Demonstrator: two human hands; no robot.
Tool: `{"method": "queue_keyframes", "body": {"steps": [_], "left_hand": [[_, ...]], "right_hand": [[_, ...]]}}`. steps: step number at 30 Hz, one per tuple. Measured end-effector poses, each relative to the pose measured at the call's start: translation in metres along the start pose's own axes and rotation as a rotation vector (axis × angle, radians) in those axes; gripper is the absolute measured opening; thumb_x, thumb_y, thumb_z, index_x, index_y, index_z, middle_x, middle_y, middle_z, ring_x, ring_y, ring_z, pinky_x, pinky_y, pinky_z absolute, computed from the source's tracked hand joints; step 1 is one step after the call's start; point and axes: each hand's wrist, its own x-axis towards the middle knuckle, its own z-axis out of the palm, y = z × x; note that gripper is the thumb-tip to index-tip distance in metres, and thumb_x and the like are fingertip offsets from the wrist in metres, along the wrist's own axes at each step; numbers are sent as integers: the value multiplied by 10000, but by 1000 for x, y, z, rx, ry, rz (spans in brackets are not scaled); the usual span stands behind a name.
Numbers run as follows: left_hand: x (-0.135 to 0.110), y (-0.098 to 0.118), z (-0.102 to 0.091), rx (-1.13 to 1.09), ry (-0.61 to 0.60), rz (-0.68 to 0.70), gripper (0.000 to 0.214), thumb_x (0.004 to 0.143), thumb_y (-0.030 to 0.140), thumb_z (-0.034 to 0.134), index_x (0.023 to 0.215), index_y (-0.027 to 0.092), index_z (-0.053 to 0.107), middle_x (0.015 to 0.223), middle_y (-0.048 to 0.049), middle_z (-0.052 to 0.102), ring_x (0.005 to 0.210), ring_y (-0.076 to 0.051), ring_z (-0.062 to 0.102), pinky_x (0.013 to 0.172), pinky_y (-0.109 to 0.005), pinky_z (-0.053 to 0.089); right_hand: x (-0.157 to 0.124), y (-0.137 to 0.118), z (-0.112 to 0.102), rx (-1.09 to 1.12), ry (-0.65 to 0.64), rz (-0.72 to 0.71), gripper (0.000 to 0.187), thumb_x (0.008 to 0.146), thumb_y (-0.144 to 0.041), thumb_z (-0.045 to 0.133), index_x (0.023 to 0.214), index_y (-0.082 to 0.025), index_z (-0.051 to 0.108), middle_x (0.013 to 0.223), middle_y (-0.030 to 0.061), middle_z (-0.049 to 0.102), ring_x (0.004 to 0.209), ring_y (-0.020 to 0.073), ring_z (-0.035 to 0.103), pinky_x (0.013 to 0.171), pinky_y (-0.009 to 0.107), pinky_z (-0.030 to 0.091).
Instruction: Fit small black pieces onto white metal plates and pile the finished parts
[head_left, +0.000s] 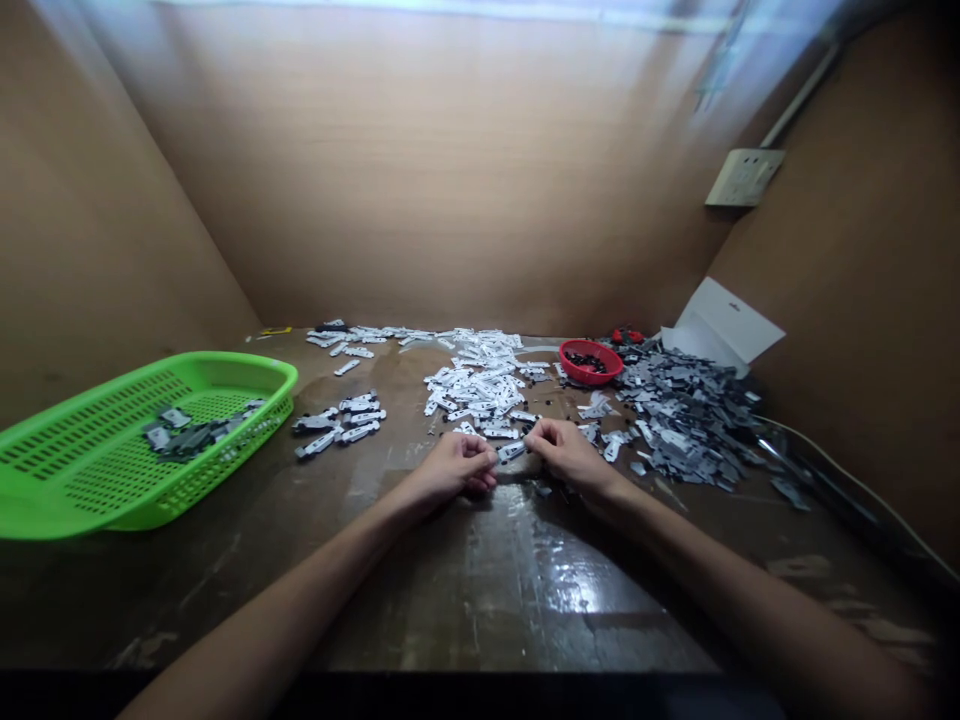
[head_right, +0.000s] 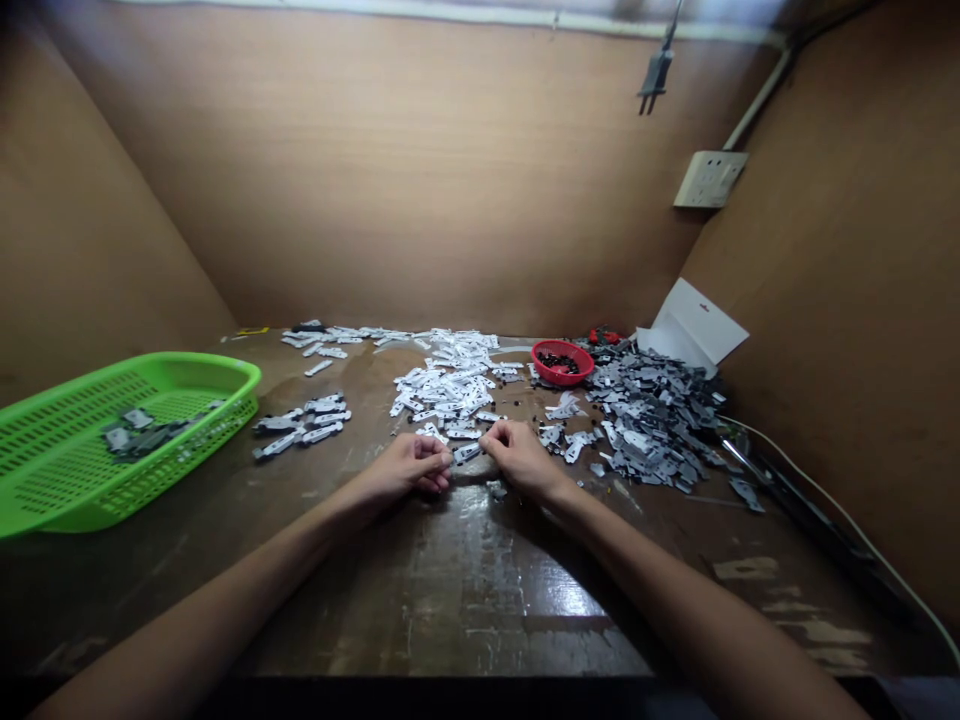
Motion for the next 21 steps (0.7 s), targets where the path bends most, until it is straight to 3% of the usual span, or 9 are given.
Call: {"method": "queue_keyframes", "body": {"steps": [3,7,11,13,15,16,21], "left_hand": [[2,-1,0,28,38,17,341,671,436,648,769,125,548,627,-34,613,541,-107,598,518,-212,476],[2,1,0,77,67,68,360,648,464,657,696,128,535,545,-8,570,455,-93,548,436,-192,439],[4,10,-11,-165,215,138,310,649,402,681,668,126,540,554,-4,563,460,-75,534,435,-167,421],[6,21,-27,-462,402,233,259,658,336,688,678,125,540,570,3,557,464,-62,526,440,-156,415],[3,35,-53,-782,722,378,195,682,260,670,690,119,535,567,9,544,454,-47,506,445,-148,416],[0,42,-67,-828,823,427,162,719,245,630,699,127,521,563,23,530,451,-35,495,446,-134,409],[-23,67,-129,-881,1061,576,225,871,305,391,696,173,442,521,69,456,418,-7,437,423,-82,367]], "right_hand": [[-2,-5,5,-87,67,-81,229,762,-339,519,634,-150,520,591,-19,499,545,94,422,498,201,316],[-3,-15,2,-149,41,-207,234,790,-346,511,675,-155,583,658,2,570,621,119,501,584,224,376],[0,-14,-9,-173,157,-261,263,806,-378,501,915,-185,642,864,44,631,754,156,558,661,253,412],[4,-6,-16,-165,247,-222,309,811,-395,489,995,-185,623,924,60,638,743,161,568,661,266,427],[8,2,-23,-189,322,-199,333,811,-399,484,1021,-175,613,952,73,641,740,170,572,669,281,434],[10,6,-27,-209,353,-190,339,811,-399,482,1028,-173,611,944,75,645,723,170,571,667,287,436],[14,12,-41,-263,431,-198,333,818,-371,464,1057,-179,595,949,67,647,714,162,573,670,285,444]]}}
